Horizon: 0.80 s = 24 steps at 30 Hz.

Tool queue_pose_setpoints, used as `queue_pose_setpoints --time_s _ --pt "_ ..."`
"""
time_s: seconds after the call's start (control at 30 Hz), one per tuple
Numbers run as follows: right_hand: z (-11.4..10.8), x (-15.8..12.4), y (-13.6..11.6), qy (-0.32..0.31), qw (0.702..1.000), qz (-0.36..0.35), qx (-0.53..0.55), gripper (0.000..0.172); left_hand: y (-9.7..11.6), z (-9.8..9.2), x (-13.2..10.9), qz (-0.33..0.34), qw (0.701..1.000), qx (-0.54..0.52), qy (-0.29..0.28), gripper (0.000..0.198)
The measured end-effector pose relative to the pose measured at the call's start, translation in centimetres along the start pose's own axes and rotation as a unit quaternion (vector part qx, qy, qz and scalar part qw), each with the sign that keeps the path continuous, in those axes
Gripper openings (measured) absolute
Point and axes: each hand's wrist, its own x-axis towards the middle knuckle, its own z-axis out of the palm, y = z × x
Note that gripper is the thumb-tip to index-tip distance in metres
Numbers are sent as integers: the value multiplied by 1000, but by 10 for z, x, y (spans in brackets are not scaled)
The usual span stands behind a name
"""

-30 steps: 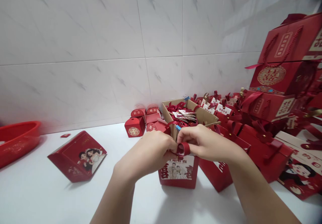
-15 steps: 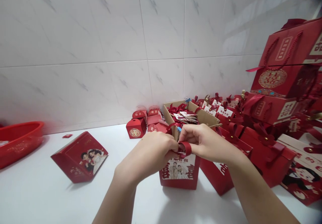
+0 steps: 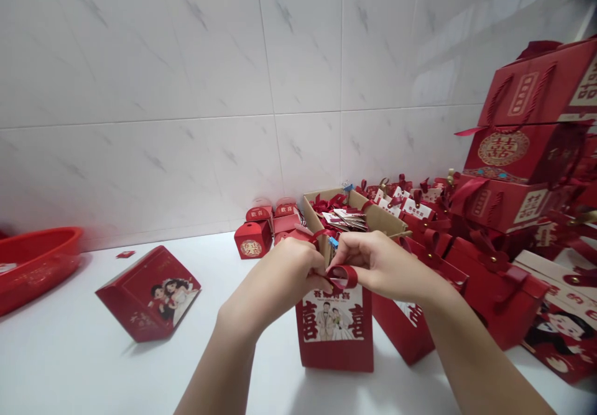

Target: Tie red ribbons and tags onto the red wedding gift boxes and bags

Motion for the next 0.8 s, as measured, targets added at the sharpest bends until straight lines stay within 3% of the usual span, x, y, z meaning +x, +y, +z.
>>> queue_pose_setpoints --time_s 0.33,0.63,0.8 --pt "6 9 19 -3 998 7 -68 7 -7 9 8 -40 999 24 -27 21" --pt "7 19 23 -55 998 0 26 12 -18 7 10 -94 994 -47 -41 12" --pt "2 17 26 -83 996 -7 44 17 -19 6 9 -101 990 -55 -87 15"
